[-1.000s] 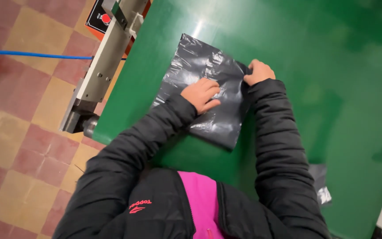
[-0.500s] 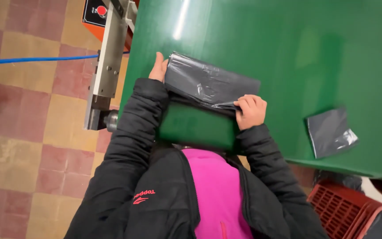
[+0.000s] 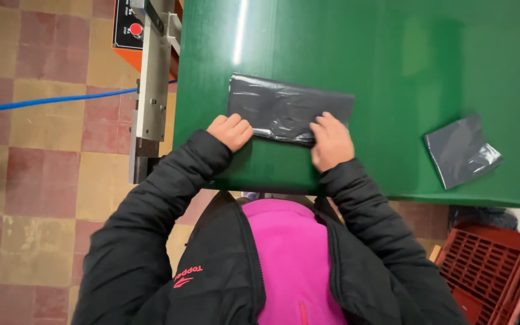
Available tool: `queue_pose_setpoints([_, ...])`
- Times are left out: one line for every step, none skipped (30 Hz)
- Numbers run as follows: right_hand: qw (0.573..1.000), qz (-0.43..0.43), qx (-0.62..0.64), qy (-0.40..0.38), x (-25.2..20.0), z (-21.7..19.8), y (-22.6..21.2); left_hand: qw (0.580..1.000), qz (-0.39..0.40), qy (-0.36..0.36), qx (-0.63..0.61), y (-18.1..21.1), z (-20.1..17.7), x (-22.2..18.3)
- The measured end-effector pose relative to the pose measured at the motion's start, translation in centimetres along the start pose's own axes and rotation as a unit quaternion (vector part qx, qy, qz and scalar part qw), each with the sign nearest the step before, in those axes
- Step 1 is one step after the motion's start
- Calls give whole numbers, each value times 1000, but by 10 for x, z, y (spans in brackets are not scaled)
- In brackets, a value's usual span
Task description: Folding grey plastic bags into small squares and placing them in a crate.
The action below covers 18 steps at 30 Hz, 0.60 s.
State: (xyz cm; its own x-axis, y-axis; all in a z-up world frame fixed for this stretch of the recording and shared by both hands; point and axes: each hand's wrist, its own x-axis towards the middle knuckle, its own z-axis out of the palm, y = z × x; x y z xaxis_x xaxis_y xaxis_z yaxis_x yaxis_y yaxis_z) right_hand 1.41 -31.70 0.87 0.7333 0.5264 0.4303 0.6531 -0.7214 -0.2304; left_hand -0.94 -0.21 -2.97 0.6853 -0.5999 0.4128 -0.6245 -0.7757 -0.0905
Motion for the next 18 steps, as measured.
queue_pose_setpoints([998,-26,59,-29,12,-9,-21,998,19,-52,-16,3,7,2])
queue_pose_setpoints([990,-52,118,-58,25,-18,-41,993,37,-104,-32,7,13,4])
queue_pose_setpoints([991,-42,114,-51,18,-7,-47,993,49,-105,-33,13,10,18])
queue_pose_setpoints([987,-54,133,-68,11,2,-52,984,64,-124,-113,20,6,33])
queue_pose_setpoints([983,-64,152,-84,6,13,-59,968,80,-145,-190,27,2,46])
queue_pose_setpoints([984,-53,150,-76,-16,28,-51,966,93,-148,-190,27,1,61])
queue_pose_setpoints([980,-46,180,-65,-36,44,-44,933,67,-173,-310,27,0,76])
queue_pose_setpoints([976,-39,210,-52,-56,61,-37,884,40,-197,-423,27,-1,91])
queue_pose_setpoints([977,-27,207,-45,-71,68,-29,881,52,-204,-423,16,40,100])
queue_pose_setpoints([955,86,279,-52,-87,76,-22,734,-144,-346,-566,6,82,109])
queue_pose_setpoints([916,196,346,-58,-104,81,-15,516,-329,-454,-647,-1,124,119])
queue_pose_setpoints([915,207,341,-50,-112,89,-9,517,-319,-464,-645,0,126,116])
queue_pose_setpoints([843,287,455,9,-113,98,2,585,-309,-420,-621,-5,127,118])
queue_pose_setpoints([747,356,557,69,-114,106,15,649,-296,-371,-594,-9,129,121])
queue_pose_setpoints([746,359,555,81,-105,104,18,653,-286,-379,-590,-12,126,120])
queue_pose_setpoints([639,411,639,117,-95,102,22,737,-265,-302,-544,-15,125,119])
queue_pose_setpoints([518,454,710,148,-90,99,23,806,-242,-220,-493,-15,123,114])
queue_pose_setpoints([514,456,709,158,-87,100,25,807,-234,-227,-493,-4,113,114])
